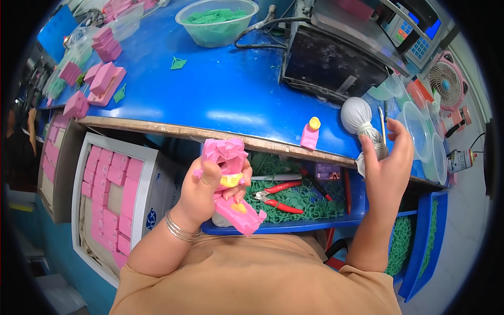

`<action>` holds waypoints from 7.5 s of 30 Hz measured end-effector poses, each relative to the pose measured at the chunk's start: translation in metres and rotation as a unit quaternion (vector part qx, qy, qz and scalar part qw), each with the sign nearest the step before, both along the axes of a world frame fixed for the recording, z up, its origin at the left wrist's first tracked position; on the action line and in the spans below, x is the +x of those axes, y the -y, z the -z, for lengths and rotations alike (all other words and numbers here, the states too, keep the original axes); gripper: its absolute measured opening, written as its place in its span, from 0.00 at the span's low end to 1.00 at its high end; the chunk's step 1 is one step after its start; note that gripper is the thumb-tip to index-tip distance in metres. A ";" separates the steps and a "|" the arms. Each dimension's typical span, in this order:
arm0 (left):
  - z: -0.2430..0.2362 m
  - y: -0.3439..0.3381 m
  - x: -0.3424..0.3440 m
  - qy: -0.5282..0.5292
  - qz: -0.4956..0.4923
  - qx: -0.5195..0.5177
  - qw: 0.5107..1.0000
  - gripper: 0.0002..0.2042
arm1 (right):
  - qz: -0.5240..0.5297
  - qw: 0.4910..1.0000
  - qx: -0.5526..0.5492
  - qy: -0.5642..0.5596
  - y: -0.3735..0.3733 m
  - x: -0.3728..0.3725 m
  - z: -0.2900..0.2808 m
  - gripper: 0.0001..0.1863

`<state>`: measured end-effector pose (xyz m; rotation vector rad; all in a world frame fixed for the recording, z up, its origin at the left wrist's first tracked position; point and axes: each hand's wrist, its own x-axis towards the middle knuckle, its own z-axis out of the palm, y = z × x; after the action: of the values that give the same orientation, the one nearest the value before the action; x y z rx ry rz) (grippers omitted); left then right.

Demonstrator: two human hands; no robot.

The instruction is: Removing green plastic or wax jewelry rings from pink silicone molds and sorting them into bins.

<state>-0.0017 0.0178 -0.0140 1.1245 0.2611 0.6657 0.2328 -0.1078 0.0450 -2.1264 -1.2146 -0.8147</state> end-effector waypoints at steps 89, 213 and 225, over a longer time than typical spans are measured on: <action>-0.001 0.026 0.006 -0.133 -0.073 0.110 0.982 0.10 | -0.405 0.561 -0.014 -0.722 -0.024 -0.073 0.039 0.13; -0.067 -0.022 0.004 -0.176 -0.176 0.661 0.708 0.28 | -0.460 0.268 -0.206 -0.821 0.010 -0.062 0.041 0.37; -0.057 -0.005 -0.005 -0.022 -0.241 0.736 0.632 0.17 | -0.559 0.449 -0.200 -0.668 0.016 -0.061 0.059 0.19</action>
<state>-0.0069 0.0229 0.0431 2.7206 -0.0233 1.4209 0.1721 -0.1233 -0.0139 -0.8969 -1.2970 1.5854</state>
